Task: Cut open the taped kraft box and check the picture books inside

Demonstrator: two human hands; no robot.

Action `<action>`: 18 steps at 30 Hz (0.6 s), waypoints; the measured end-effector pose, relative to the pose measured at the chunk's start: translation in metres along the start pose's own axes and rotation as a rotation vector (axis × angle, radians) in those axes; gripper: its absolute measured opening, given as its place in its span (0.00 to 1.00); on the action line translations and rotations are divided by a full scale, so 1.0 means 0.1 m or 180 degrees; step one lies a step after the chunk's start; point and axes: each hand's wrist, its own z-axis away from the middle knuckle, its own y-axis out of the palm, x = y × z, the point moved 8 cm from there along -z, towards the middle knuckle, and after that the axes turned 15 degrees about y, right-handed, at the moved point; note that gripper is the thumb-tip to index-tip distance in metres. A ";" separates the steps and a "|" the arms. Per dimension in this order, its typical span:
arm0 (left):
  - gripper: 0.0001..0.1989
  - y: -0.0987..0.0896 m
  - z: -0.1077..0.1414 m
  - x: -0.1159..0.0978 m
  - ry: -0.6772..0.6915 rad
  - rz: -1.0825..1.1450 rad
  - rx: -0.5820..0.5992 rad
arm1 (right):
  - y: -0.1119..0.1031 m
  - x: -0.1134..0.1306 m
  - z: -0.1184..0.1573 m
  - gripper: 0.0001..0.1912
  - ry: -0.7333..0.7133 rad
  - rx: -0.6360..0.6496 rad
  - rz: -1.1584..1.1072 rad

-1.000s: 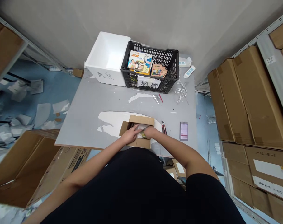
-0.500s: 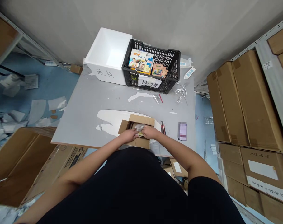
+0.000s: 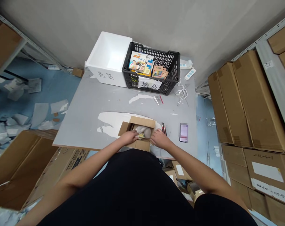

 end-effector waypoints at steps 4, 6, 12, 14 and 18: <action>0.16 -0.02 0.04 0.00 -0.0073 0.0089 -0.0225 | 0.30 -0.23 0.22 0.15 0.0825 0.0399 -0.0171; 0.16 -0.02 0.06 0.00 -0.0106 0.0112 -0.0318 | 0.45 -0.28 0.27 0.16 0.1195 0.0512 -0.0341; 0.23 -0.03 0.17 0.02 -0.0189 0.0064 -0.0572 | 0.46 -0.19 0.23 0.18 0.1842 -0.0136 -0.1008; 0.24 -0.03 0.21 0.02 -0.0169 0.0117 -0.0705 | 0.40 -0.10 0.15 0.17 0.1721 -0.0341 -0.1323; 0.23 -0.02 0.26 0.05 -0.0181 0.0277 -0.0930 | 0.38 0.06 -0.07 0.15 0.1321 -0.0259 -0.1636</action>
